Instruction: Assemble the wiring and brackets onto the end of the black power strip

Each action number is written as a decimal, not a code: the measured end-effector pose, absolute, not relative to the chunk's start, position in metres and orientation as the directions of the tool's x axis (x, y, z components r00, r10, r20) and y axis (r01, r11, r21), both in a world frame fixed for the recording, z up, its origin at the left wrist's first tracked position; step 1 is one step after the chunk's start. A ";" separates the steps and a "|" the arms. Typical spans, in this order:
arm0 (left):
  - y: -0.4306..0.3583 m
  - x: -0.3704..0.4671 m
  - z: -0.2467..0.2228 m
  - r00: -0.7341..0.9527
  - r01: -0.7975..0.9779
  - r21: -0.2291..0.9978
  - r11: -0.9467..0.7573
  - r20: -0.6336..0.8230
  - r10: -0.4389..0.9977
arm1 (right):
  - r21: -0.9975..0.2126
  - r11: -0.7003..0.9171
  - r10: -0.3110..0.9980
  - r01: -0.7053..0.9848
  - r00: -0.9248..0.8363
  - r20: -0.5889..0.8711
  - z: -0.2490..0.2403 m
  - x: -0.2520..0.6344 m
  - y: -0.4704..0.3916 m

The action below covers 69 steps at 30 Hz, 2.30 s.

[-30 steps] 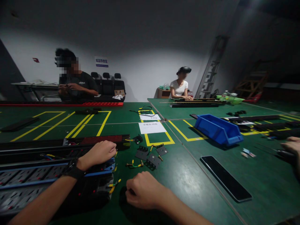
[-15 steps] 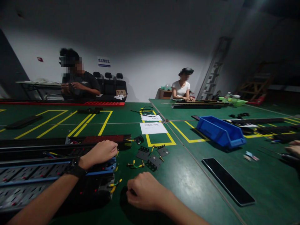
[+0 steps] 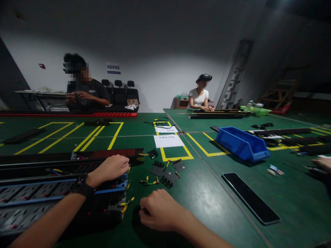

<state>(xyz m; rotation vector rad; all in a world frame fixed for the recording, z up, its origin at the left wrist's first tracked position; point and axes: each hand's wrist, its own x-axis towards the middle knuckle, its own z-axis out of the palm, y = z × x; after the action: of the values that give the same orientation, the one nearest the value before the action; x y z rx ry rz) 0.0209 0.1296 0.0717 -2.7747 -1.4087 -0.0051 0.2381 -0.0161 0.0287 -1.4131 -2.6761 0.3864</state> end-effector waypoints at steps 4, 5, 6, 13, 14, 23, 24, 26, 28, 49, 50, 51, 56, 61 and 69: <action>0.129 0.021 0.072 0.584 0.812 -0.023 -0.584 0.010 0.812 | -0.258 0.539 0.823 0.802 -0.567 -0.041 0.031 0.238 -0.017; 0.129 0.021 0.072 0.582 0.813 -0.024 -0.582 0.008 0.813 | -0.258 0.538 0.824 0.803 -0.565 -0.041 0.031 0.237 -0.018; 0.129 0.021 0.073 0.581 0.814 -0.024 -0.581 0.005 0.814 | -0.258 0.537 0.824 0.803 -0.565 -0.041 0.032 0.237 -0.018; 0.126 0.022 0.076 0.589 0.808 -0.010 -0.589 0.005 0.808 | -0.259 0.539 0.824 0.801 -0.565 -0.032 0.031 0.239 -0.019; 0.126 0.022 0.076 0.588 0.809 -0.006 -0.588 0.005 0.809 | -0.259 0.541 0.824 0.800 -0.566 -0.030 0.030 0.239 -0.018; 0.125 0.023 0.077 0.578 0.816 0.003 -0.578 -0.008 0.816 | -0.271 0.545 0.821 0.794 -0.571 -0.021 0.027 0.239 -0.017; 0.125 0.023 0.077 0.578 0.816 0.003 -0.578 -0.011 0.816 | -0.270 0.544 0.821 0.794 -0.571 -0.024 0.028 0.239 -0.018; 0.125 0.022 0.077 0.581 0.814 0.000 -0.581 -0.009 0.814 | -0.265 0.539 0.822 0.799 -0.568 -0.040 0.030 0.239 -0.018; 0.126 0.022 0.076 0.584 0.812 -0.008 -0.584 0.000 0.812 | -0.261 0.534 0.823 0.804 -0.565 -0.056 0.031 0.238 -0.018; 0.127 0.022 0.075 0.581 0.814 0.003 -0.581 0.006 0.814 | -0.259 0.534 0.824 0.805 -0.564 -0.053 0.031 0.239 -0.018; 0.126 0.022 0.076 0.581 0.814 0.007 -0.581 0.003 0.814 | -0.260 0.532 0.826 0.806 -0.562 -0.052 0.031 0.239 -0.018; 0.126 0.022 0.076 0.580 0.815 0.012 -0.580 0.001 0.815 | -0.262 0.531 0.826 0.806 -0.561 -0.050 0.031 0.239 -0.017; 0.123 0.023 0.080 0.571 0.821 0.019 -0.571 -0.007 0.821 | -0.266 0.538 0.824 0.800 -0.565 -0.034 0.030 0.239 -0.016; 0.123 0.024 0.080 0.573 0.819 0.012 -0.573 -0.011 0.819 | -0.273 0.532 0.827 0.801 -0.561 -0.036 0.029 0.239 -0.017; 0.126 0.022 0.076 0.583 0.812 0.000 -0.583 0.000 0.812 | -0.266 0.540 0.819 0.799 -0.572 -0.056 0.032 0.239 -0.018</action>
<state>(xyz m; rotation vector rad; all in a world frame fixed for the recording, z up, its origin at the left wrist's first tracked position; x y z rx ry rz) 0.0219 0.1261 0.0757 -2.7950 -1.4342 0.0003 0.2387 -0.0176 0.0320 -1.4155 -2.6901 0.4043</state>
